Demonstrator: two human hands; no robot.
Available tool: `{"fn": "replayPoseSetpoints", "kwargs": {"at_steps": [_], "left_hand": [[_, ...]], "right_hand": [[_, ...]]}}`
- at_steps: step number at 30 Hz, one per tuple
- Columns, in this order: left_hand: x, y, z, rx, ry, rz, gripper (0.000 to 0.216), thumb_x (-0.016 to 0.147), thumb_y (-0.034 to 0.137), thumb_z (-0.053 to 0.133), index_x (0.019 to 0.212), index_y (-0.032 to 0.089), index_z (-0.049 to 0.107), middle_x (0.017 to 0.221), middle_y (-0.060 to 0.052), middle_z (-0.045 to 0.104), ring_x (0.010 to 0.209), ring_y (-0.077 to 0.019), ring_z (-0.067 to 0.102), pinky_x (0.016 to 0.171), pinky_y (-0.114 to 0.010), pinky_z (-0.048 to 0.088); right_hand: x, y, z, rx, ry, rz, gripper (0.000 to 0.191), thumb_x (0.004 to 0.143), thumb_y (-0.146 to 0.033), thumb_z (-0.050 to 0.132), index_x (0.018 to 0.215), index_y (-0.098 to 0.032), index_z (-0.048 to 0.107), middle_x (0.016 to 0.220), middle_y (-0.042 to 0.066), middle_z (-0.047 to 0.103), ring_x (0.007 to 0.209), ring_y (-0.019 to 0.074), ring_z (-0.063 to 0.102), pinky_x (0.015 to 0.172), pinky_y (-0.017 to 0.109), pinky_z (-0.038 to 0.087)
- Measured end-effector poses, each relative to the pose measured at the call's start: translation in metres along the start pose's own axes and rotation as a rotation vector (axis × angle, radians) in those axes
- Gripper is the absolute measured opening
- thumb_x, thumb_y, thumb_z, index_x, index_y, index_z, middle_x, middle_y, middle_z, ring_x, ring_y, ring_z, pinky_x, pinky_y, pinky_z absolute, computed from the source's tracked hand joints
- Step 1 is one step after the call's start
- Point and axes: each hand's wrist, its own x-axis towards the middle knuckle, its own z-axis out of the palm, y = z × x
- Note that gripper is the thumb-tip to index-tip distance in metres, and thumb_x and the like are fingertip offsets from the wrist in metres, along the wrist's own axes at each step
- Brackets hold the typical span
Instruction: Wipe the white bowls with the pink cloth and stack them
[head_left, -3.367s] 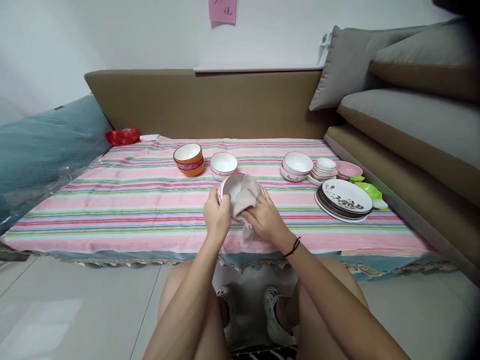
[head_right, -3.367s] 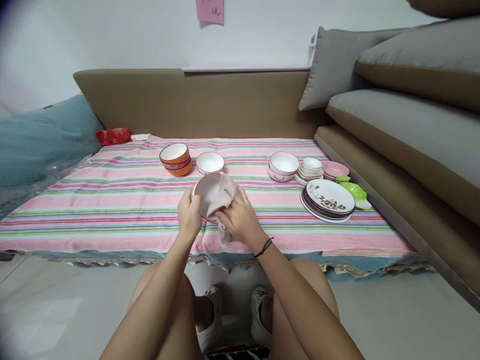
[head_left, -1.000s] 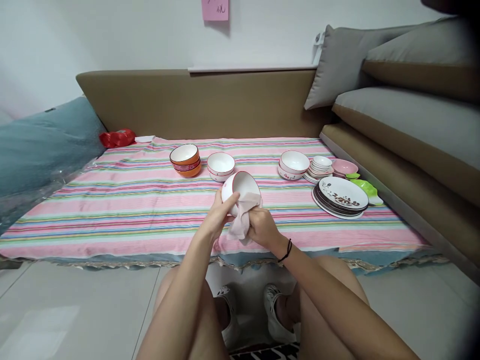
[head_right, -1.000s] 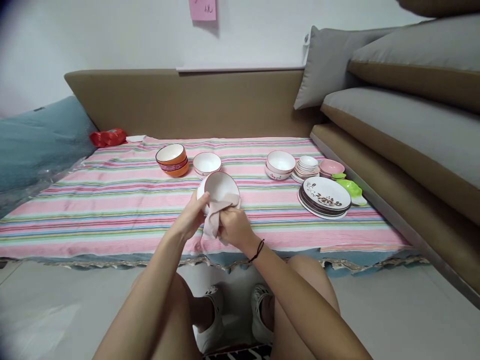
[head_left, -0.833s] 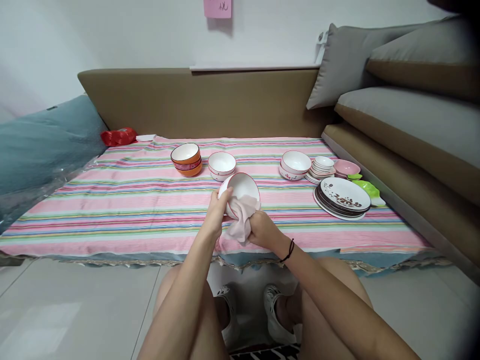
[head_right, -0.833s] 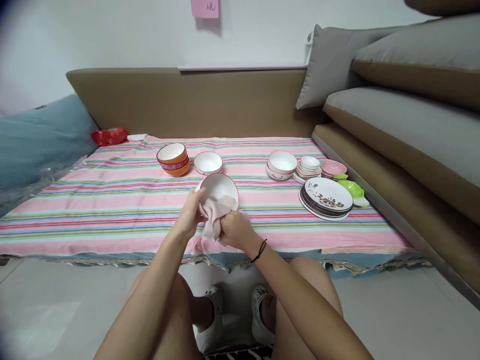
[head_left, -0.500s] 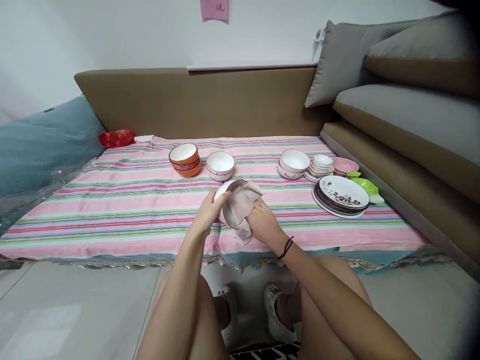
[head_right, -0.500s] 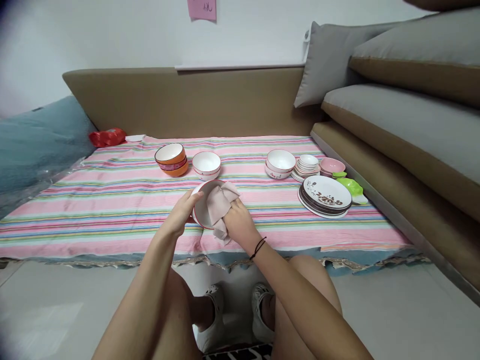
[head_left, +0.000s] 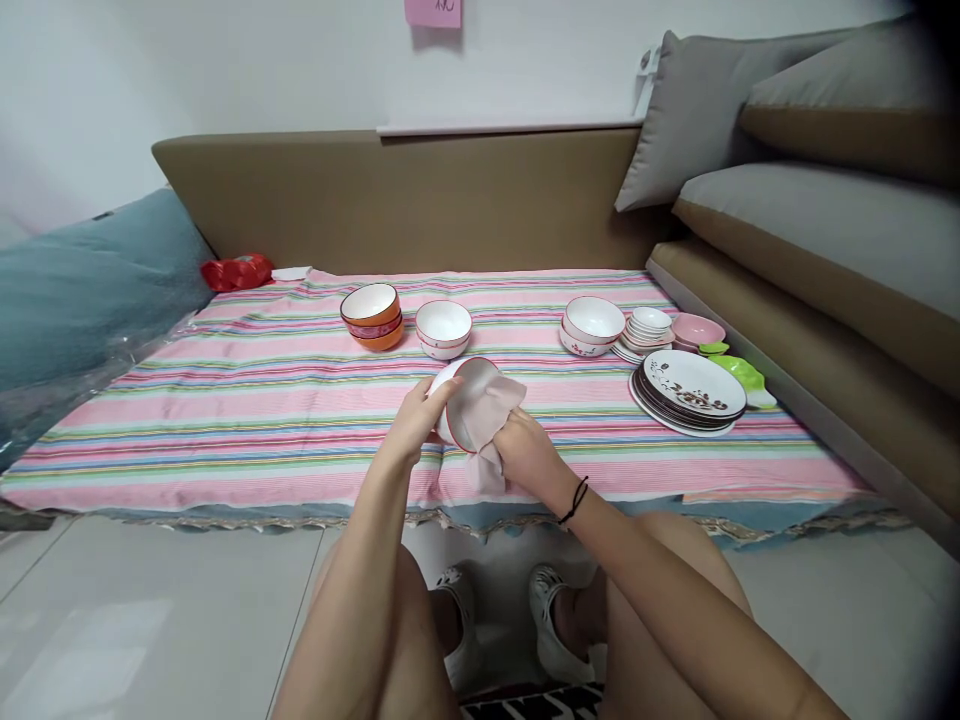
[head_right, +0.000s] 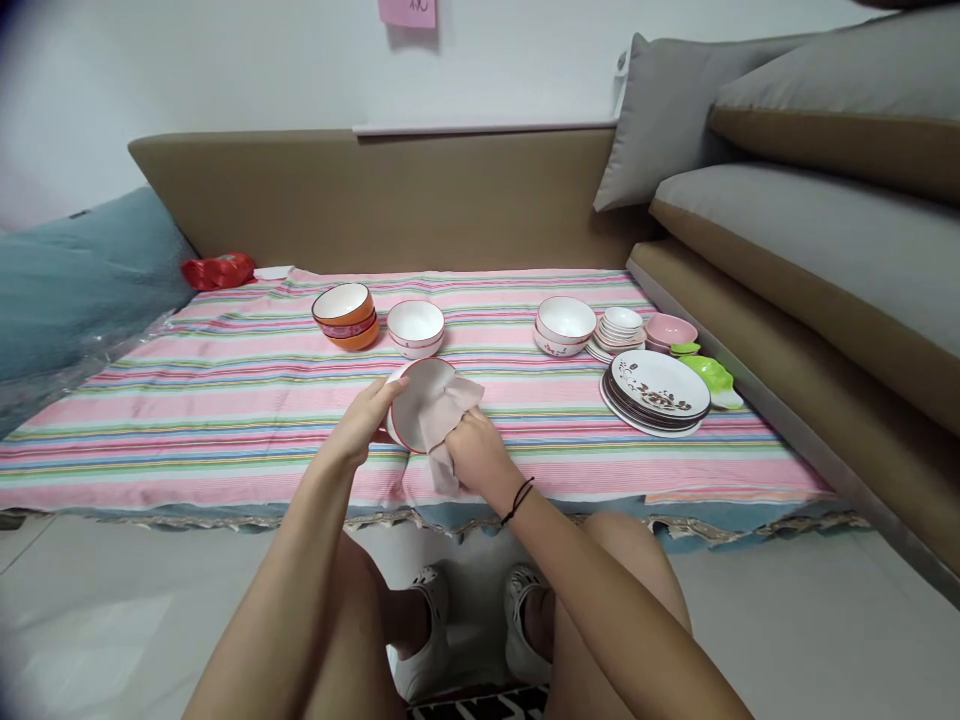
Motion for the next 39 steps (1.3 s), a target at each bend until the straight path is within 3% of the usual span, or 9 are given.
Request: {"fn": "replayPoseSetpoints", "kwargs": {"at_steps": [4,10,17,20,25,29,35,39], "left_hand": [[0.003,0.001,-0.004,0.006,-0.028,-0.025,0.054,0.073,0.066,0.061,0.1,0.019,0.065,0.093,-0.008,0.067,0.069,-0.0212,0.063,0.048,-0.028,0.052],[0.007,-0.008,-0.007,-0.167,-0.085,-0.027,0.072,0.075,0.077,0.05,0.12,0.022,0.059,0.102,-0.01,0.067,0.068,-0.0194,0.063,0.053,-0.03,0.052],[-0.002,-0.012,0.008,-0.236,-0.177,0.147,0.068,0.071,0.06,0.071,0.123,0.02,0.051,0.11,-0.008,0.062,0.09,-0.0196,0.061,0.071,-0.028,0.05],[0.001,-0.017,0.019,-0.281,-0.125,0.15,0.061,0.073,0.053,0.072,0.12,0.019,0.052,0.107,-0.008,0.062,0.091,-0.0205,0.061,0.076,-0.03,0.049],[0.006,-0.026,0.03,-0.219,0.067,0.167,0.056,0.074,0.055,0.069,0.112,0.016,0.056,0.103,-0.009,0.064,0.093,-0.023,0.061,0.079,-0.032,0.047],[0.005,-0.024,0.023,-0.169,0.158,0.133,0.057,0.076,0.062,0.062,0.109,0.015,0.059,0.095,-0.008,0.065,0.086,-0.0225,0.061,0.074,-0.032,0.048],[0.002,-0.013,0.01,-0.037,0.047,0.178,0.055,0.077,0.06,0.062,0.107,0.014,0.064,0.09,-0.009,0.068,0.088,-0.0253,0.063,0.076,-0.035,0.049],[0.004,-0.016,0.017,-0.037,0.088,0.142,0.05,0.079,0.059,0.058,0.103,0.015,0.064,0.089,-0.009,0.067,0.085,-0.0249,0.063,0.072,-0.034,0.049]], "right_hand": [[0.004,0.004,0.0,-0.158,0.098,-0.025,0.033,0.085,-0.009,0.053,0.114,-0.008,0.067,0.114,0.018,0.069,0.109,0.0287,0.059,0.103,0.041,0.042],[0.002,0.0,0.001,-0.177,0.158,-0.085,0.022,0.083,-0.006,0.053,0.075,-0.014,0.072,0.072,0.011,0.069,0.077,0.0236,0.061,0.085,0.038,0.046],[0.003,-0.006,0.006,-0.13,0.236,-0.03,0.016,0.077,-0.014,0.055,0.066,-0.014,0.068,0.062,0.009,0.067,0.06,0.02,0.059,0.06,0.031,0.04],[0.003,-0.009,0.007,0.004,0.181,-0.004,0.016,0.077,-0.016,0.053,0.072,-0.013,0.067,0.068,0.009,0.07,0.062,0.0203,0.062,0.06,0.03,0.042],[0.002,-0.012,0.001,0.265,0.063,-0.023,0.018,0.077,-0.014,0.051,0.085,-0.014,0.067,0.082,0.008,0.073,0.075,0.0197,0.066,0.064,0.026,0.047],[0.003,-0.003,-0.011,0.162,-0.04,-0.029,0.029,0.077,-0.012,0.052,0.102,-0.011,0.066,0.097,0.013,0.072,0.089,0.024,0.065,0.078,0.033,0.051],[0.006,0.006,-0.011,-0.043,-0.004,-0.022,0.037,0.085,-0.01,0.05,0.12,-0.01,0.061,0.129,0.016,0.062,0.119,0.0269,0.056,0.106,0.04,0.041],[0.002,-0.004,-0.006,0.034,-0.022,-0.006,0.029,0.08,-0.013,0.056,0.107,-0.011,0.066,0.118,0.016,0.068,0.11,0.0277,0.061,0.099,0.04,0.046]]}}
